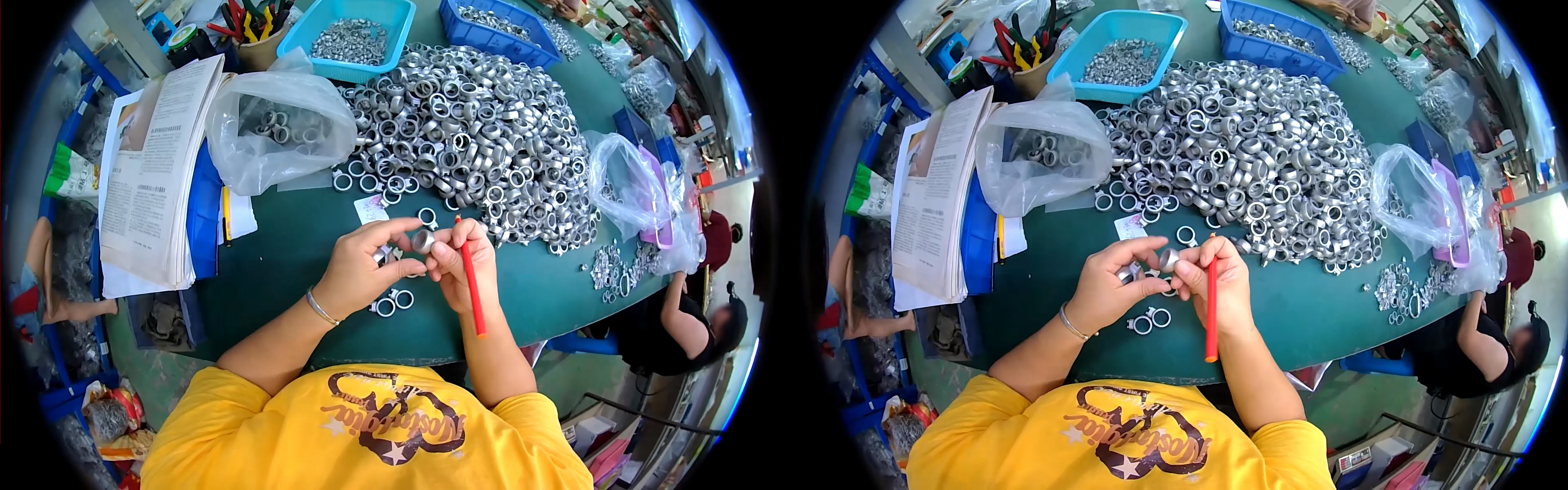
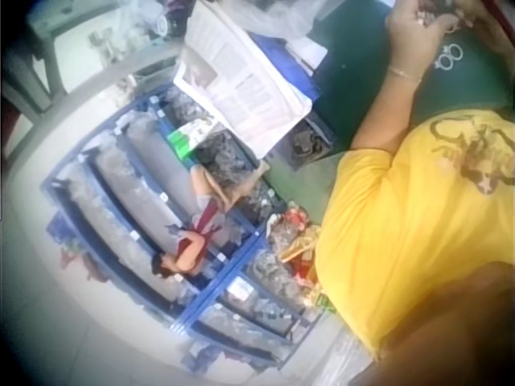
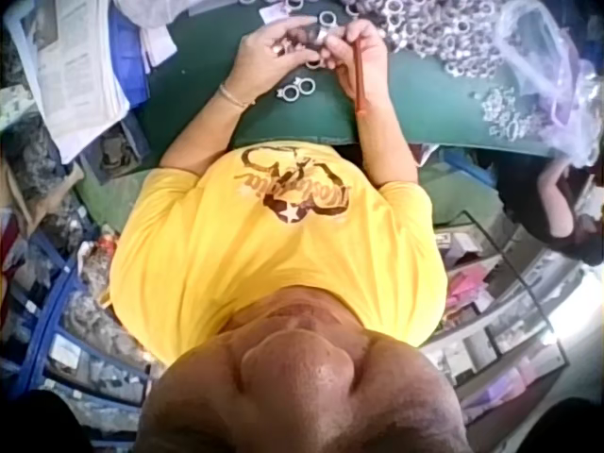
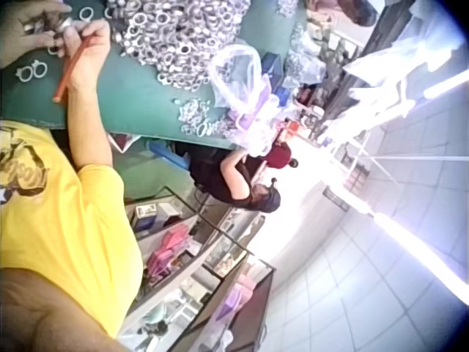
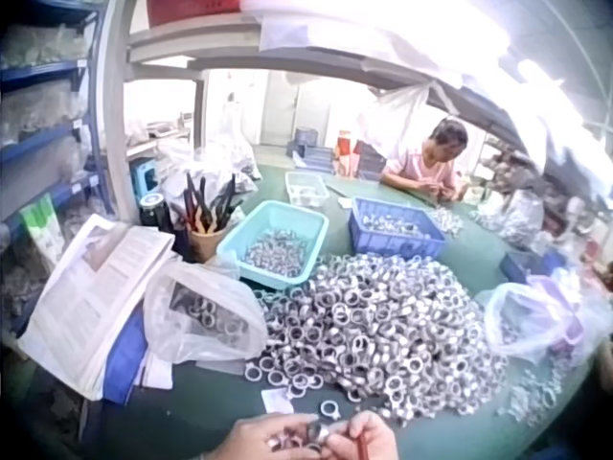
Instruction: The person picks up metal rings from a pile and marks them using a red pencil.
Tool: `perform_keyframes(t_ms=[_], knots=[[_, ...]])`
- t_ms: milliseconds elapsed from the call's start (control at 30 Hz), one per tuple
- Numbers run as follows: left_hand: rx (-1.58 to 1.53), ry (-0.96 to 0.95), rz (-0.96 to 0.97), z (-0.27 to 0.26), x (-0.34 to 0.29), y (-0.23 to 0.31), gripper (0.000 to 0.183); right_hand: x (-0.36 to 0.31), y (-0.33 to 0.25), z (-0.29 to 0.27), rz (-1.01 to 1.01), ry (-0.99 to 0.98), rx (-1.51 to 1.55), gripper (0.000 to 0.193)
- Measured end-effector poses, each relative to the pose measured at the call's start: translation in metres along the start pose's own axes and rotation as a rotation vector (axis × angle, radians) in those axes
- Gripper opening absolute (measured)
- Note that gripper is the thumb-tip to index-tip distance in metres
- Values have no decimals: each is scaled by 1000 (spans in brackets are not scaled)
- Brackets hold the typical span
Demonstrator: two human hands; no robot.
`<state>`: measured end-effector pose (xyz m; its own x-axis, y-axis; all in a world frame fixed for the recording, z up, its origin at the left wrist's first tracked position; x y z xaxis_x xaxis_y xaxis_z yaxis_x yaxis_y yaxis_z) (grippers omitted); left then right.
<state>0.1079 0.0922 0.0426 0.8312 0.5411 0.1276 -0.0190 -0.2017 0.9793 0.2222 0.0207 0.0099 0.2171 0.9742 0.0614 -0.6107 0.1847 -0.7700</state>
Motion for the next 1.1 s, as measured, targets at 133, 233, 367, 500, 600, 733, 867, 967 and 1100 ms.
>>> perform_keyframes(t_ms=[133,233,367,500,600,733,867,967,1100], knots=[[-37,-32,26,2,0,-6,32,-2,2,3,-6,-20,-14,24],[-110,-64,-42,5,0,-10,28,-3,3,2,-33,-31,-18,25],[-227,-102,-186,9,-1,-21,21,-5,-3,-1,-132,-4,-161,27],[-235,-109,-199,9,-2,-24,15,-4,-13,6,-243,-45,-284,28],[-150,-98,-141,7,-2,-19,14,-6,-12,4,-209,-73,-301,28],[-3,-64,60,7,-1,-4,13,-6,-11,3,-222,-66,-259,29],[13,-29,87,6,-2,-3,15,-6,-12,2,-243,-95,-249,32],[34,-26,86,5,-2,-3,16,-6,-14,2,-264,-126,-270,33],[65,-24,86,5,-2,-5,17,-7,-15,3,-276,-132,-322,34]])
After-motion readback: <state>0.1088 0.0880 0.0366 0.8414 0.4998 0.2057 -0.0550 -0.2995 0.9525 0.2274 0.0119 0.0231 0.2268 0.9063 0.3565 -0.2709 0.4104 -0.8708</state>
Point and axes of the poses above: each hand's wrist, its own x-axis towards the middle knuckle, its own z-axis out of the palm, y = z × x, the point moved 9 cm from there along x, towards the middle knuckle, and after that the axes turned 14 degrees about -y, right-handed, at the moved point
